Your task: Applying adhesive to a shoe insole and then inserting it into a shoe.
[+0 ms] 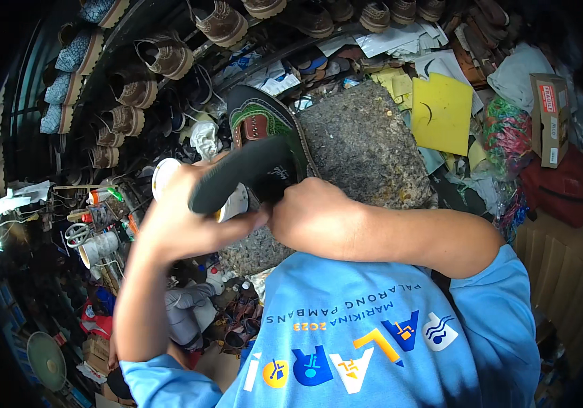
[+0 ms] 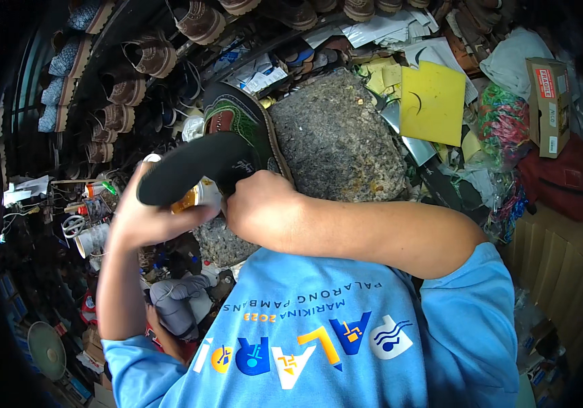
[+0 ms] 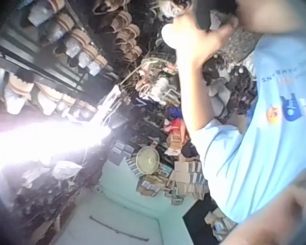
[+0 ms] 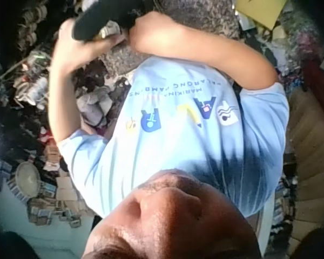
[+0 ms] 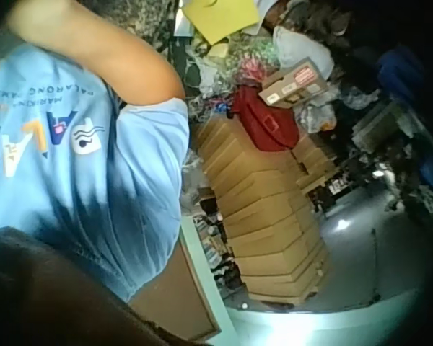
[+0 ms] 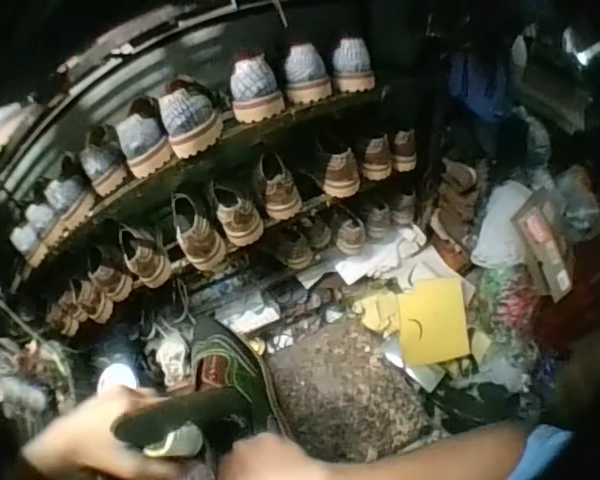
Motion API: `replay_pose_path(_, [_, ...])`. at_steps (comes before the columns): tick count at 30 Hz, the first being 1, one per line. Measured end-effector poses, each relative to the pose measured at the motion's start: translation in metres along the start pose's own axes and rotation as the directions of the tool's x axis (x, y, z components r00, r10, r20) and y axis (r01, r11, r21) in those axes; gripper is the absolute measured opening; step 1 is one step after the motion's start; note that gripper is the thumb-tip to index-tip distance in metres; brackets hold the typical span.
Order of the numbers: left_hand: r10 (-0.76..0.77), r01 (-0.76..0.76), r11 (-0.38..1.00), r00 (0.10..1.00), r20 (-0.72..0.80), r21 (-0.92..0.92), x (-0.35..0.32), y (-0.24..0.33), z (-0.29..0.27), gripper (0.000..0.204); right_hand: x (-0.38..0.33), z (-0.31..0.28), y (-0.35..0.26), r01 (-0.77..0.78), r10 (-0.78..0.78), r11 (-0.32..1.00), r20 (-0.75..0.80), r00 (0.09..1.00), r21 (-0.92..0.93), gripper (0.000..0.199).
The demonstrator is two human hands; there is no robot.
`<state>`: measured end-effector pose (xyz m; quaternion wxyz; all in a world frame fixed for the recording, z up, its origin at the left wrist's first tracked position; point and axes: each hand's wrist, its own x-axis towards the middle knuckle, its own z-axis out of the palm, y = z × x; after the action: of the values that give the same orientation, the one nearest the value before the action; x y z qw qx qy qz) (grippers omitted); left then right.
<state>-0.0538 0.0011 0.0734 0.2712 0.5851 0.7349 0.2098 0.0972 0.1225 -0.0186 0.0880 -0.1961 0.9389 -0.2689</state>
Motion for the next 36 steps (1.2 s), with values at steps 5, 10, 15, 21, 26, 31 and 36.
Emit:
replay_pose_path(5, [-0.244,0.262,0.964,0.937,0.250,-0.043,0.045,0.056,-0.057,0.083,-0.003,0.004,-0.005,-0.190,0.231,0.949,-0.147,0.962,0.252,0.014])
replay_pose_path(10, [-0.339,0.086,0.820,0.869,0.359,0.565,0.067,0.052,-0.051,0.066,-0.003,0.004,-0.005,-0.060,0.043,0.990,-0.134,0.990,-0.129,0.012])
replay_pose_path(15, [-0.095,-0.089,0.897,0.917,0.386,0.433,0.048,0.031,-0.042,0.048,-0.007,0.007,-0.001,-0.043,0.026,0.996,-0.223,0.975,-0.074,0.012])
replay_pose_path(21, [-0.114,0.021,0.933,0.964,0.239,0.359,0.023,0.054,-0.011,0.047,-0.007,0.002,-0.002,-0.107,0.121,0.990,-0.151,0.981,0.097,0.013])
replay_pose_path(26, [-0.173,0.124,0.943,0.975,0.136,0.309,0.018,0.055,0.009,0.048,-0.007,0.013,-0.002,-0.094,0.114,0.992,-0.268,0.957,0.084,0.011])
replay_pose_path(31, [-0.261,0.261,0.958,0.965,-0.013,0.115,0.017,0.067,0.022,0.042,-0.006,0.021,-0.005,-0.113,0.153,0.986,-0.402,0.903,0.123,0.010])
replay_pose_path(36, [-0.510,0.507,0.855,0.860,0.004,-0.109,0.016,0.048,0.026,0.045,-0.005,0.010,-0.007,-0.200,0.215,0.974,-0.163,0.963,0.104,0.020])
